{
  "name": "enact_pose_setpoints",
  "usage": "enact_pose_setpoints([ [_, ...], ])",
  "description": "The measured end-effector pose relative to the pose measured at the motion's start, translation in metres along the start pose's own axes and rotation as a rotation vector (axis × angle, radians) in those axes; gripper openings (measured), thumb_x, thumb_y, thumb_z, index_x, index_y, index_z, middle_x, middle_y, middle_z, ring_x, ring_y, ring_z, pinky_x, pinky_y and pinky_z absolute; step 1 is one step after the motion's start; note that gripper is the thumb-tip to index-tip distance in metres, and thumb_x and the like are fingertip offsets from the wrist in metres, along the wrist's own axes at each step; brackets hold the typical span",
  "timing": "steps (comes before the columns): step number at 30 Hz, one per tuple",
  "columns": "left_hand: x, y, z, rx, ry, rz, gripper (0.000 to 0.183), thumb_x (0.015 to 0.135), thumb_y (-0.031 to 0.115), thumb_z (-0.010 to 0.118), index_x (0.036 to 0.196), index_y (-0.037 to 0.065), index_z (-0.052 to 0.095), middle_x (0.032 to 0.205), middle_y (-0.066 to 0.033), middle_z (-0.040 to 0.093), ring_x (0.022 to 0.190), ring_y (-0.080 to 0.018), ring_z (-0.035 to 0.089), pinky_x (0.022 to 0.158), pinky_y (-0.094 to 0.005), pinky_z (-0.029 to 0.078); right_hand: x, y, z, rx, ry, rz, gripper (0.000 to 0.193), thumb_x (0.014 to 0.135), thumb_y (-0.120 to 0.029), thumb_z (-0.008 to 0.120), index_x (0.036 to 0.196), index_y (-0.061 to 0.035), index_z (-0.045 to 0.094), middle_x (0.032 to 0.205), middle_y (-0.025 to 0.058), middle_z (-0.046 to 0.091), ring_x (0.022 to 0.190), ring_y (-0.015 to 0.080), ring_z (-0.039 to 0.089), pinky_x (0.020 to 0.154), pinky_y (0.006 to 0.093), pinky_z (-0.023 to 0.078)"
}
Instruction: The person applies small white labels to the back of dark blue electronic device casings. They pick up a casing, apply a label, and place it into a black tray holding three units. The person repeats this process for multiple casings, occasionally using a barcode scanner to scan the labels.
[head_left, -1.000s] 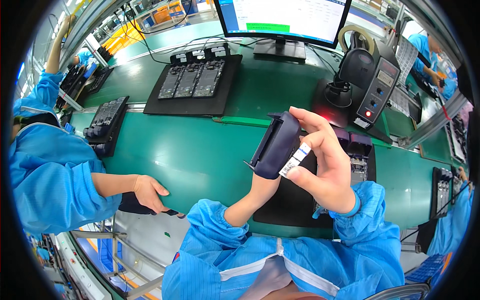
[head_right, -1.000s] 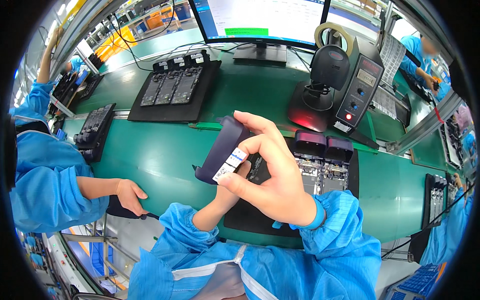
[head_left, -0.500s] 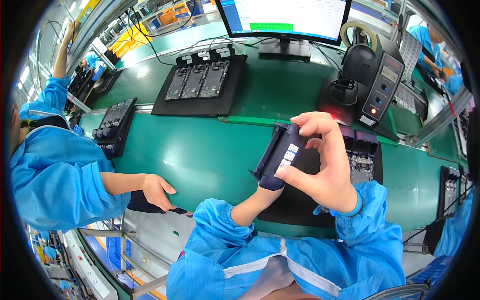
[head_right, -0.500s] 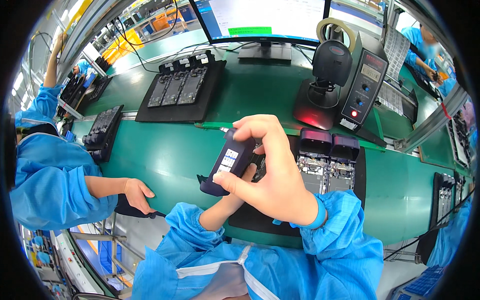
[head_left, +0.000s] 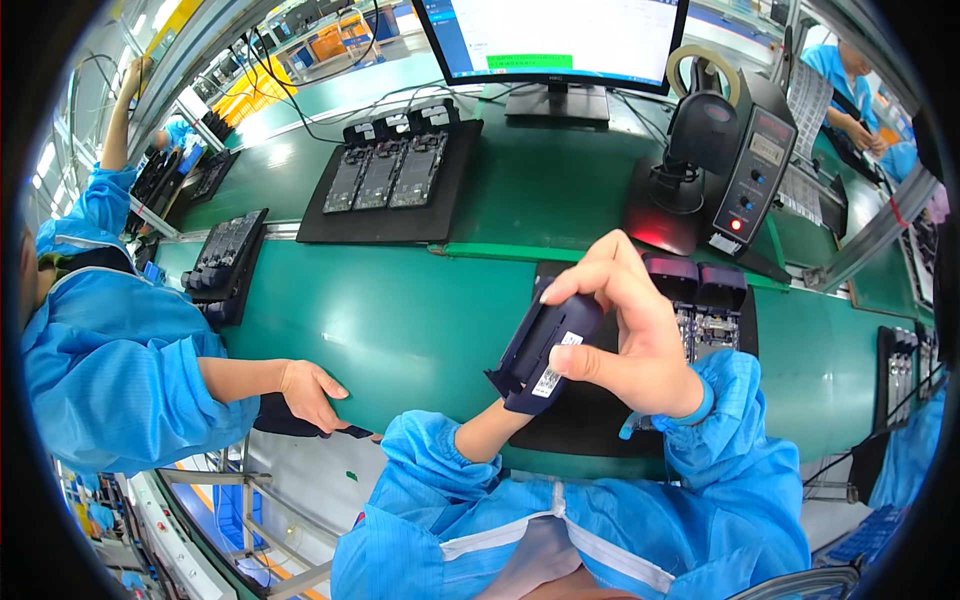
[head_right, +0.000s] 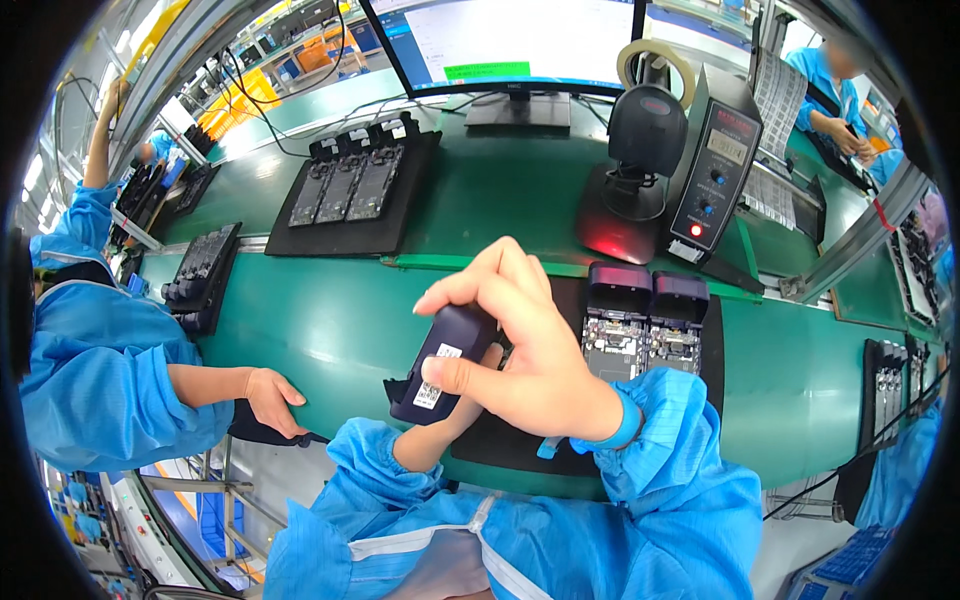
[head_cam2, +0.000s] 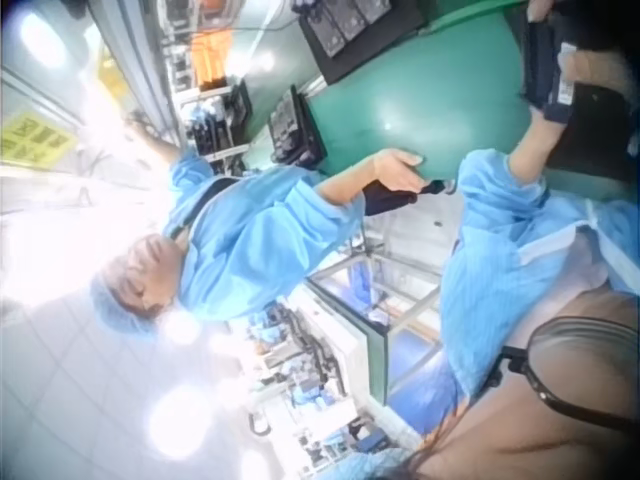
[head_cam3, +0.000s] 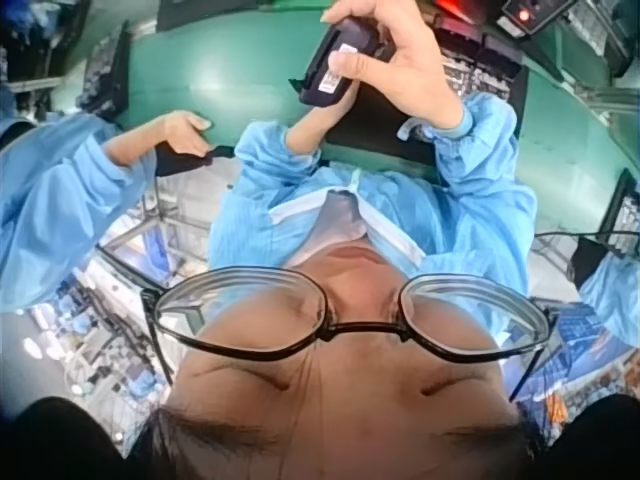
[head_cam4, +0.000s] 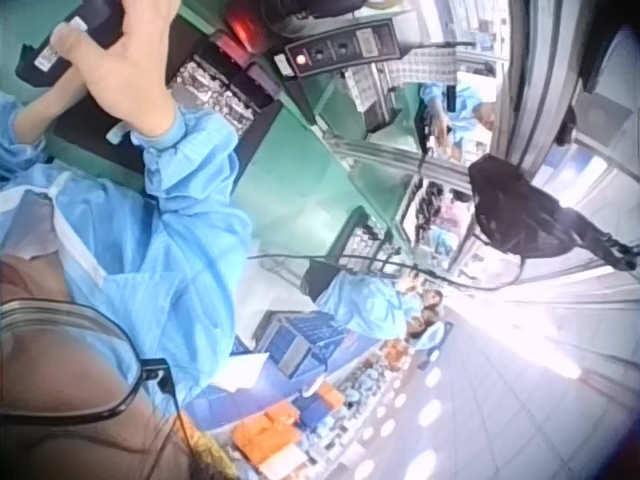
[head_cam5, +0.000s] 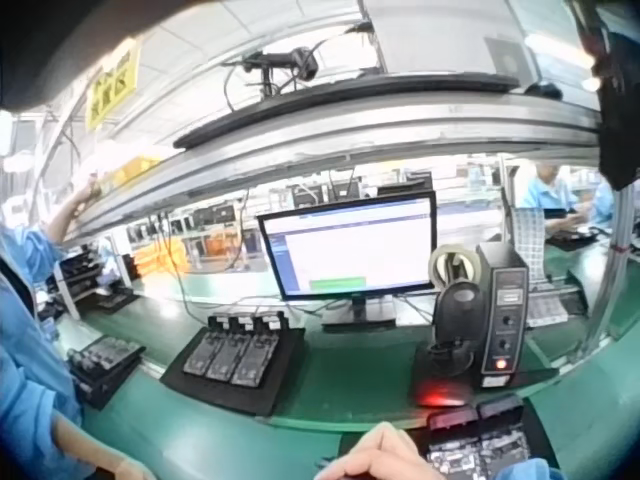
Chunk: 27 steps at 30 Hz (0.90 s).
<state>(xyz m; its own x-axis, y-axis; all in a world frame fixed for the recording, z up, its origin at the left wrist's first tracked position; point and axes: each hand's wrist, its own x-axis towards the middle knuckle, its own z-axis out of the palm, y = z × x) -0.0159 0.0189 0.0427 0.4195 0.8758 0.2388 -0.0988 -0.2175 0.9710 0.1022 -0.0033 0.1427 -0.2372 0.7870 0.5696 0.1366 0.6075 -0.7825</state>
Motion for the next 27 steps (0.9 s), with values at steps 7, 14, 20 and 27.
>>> enact_pose_setpoints([
  [7,-0.009,0.001,-0.006,0.12,-0.07,0.0,0.038,0.085,0.014,0.049,0.12,0.001,0.04,0.108,-0.0113,0.053,0.097,-0.0183,0.054,0.081,-0.0295,0.044,-0.018,0.011,-0.008,0.014,0.106,-0.164,0.026,0.067,-0.023,0.068,0.086,-0.0065,0.062,0.075,0.0043,0.04,0.072,0.0179,0.039,0.065,0.0275,0.032],
  [14,-0.011,-0.023,0.003,0.077,0.079,0.062,0.031,0.079,0.003,0.056,0.108,0.0,0.045,0.099,-0.0093,0.055,0.091,-0.0152,0.056,0.076,-0.0258,0.044,-0.018,0.019,-0.024,-0.16,0.151,-0.246,0.034,0.057,-0.019,0.075,0.083,-0.0061,0.057,0.079,0.0077,0.042,0.072,0.0184,0.041,0.063,0.028,0.034],
  [20,-0.023,-0.047,-0.009,0.249,-0.068,0.078,0.034,0.074,0.018,0.064,0.099,0.0,0.051,0.078,-0.0122,0.063,0.069,-0.0204,0.062,0.062,-0.029,0.047,-0.024,0.015,-0.061,-0.274,0.219,-0.201,0.042,0.052,-0.023,0.08,0.075,-0.0051,0.05,0.078,0.0101,0.047,0.072,0.0204,0.047,0.062,0.0301,0.04],
  [27,-0.014,-0.04,0.001,0.146,0.047,-0.042,0.038,0.075,0.017,0.063,0.105,0.0,0.049,0.085,-0.0099,0.062,0.078,-0.0167,0.06,0.069,-0.0288,0.047,-0.017,0.029,-0.075,-0.37,0.163,-0.043,0.051,0.052,-0.028,0.081,0.079,-0.0023,0.046,0.074,0.0068,0.047,0.065,0.0193,0.049,0.058,0.028,0.041],
])
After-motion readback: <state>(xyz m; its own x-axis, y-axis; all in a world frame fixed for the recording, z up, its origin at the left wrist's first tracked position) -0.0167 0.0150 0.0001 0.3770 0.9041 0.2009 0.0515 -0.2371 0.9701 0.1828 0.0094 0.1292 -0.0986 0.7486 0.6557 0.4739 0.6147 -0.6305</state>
